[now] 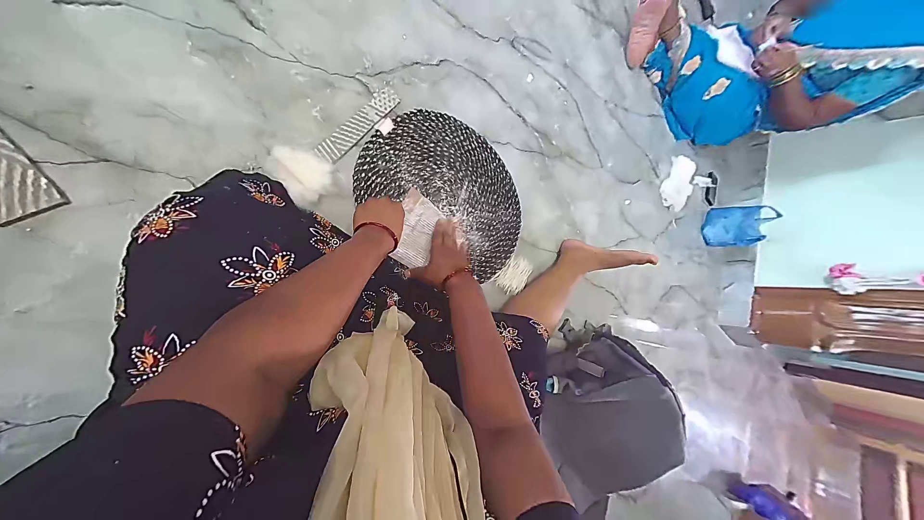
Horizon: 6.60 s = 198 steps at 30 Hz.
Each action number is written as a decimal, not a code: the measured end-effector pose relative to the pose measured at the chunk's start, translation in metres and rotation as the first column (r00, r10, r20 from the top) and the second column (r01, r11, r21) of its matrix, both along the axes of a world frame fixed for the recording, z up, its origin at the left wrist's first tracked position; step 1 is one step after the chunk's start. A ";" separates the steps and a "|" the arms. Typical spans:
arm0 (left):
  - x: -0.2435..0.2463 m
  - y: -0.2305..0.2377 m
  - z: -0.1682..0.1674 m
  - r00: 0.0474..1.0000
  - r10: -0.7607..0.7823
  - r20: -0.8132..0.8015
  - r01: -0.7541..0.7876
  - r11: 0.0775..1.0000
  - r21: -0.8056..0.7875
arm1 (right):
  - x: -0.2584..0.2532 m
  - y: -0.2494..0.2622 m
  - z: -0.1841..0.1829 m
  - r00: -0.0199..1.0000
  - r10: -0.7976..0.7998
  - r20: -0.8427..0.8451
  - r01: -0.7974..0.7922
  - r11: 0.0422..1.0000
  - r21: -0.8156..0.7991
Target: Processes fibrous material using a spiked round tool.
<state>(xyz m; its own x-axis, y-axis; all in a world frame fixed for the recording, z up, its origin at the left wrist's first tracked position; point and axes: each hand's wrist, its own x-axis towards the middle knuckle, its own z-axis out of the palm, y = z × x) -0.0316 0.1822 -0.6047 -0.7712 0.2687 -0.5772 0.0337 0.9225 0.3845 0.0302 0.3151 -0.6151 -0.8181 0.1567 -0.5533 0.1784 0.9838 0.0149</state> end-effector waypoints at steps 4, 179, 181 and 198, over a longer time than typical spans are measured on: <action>-0.004 0.002 0.002 0.998 0.024 0.050 -0.023 0.999 -0.034 | -0.002 -0.012 -0.020 0.999 -0.016 0.035 0.017 0.999 -0.028; 0.139 0.004 0.045 0.947 -0.257 -0.194 0.265 0.964 0.019 | 0.089 0.014 0.023 0.354 -0.920 0.169 0.343 -0.040 -0.939; 0.139 0.004 0.045 0.947 -0.248 -0.203 0.259 0.966 0.028 | 0.088 0.013 0.024 0.356 -0.920 0.162 0.337 -0.035 -0.941; 0.134 0.002 0.039 0.995 -0.098 0.034 0.081 0.939 0.334 | 0.089 0.025 0.032 0.225 -0.949 0.221 0.319 -0.143 -0.937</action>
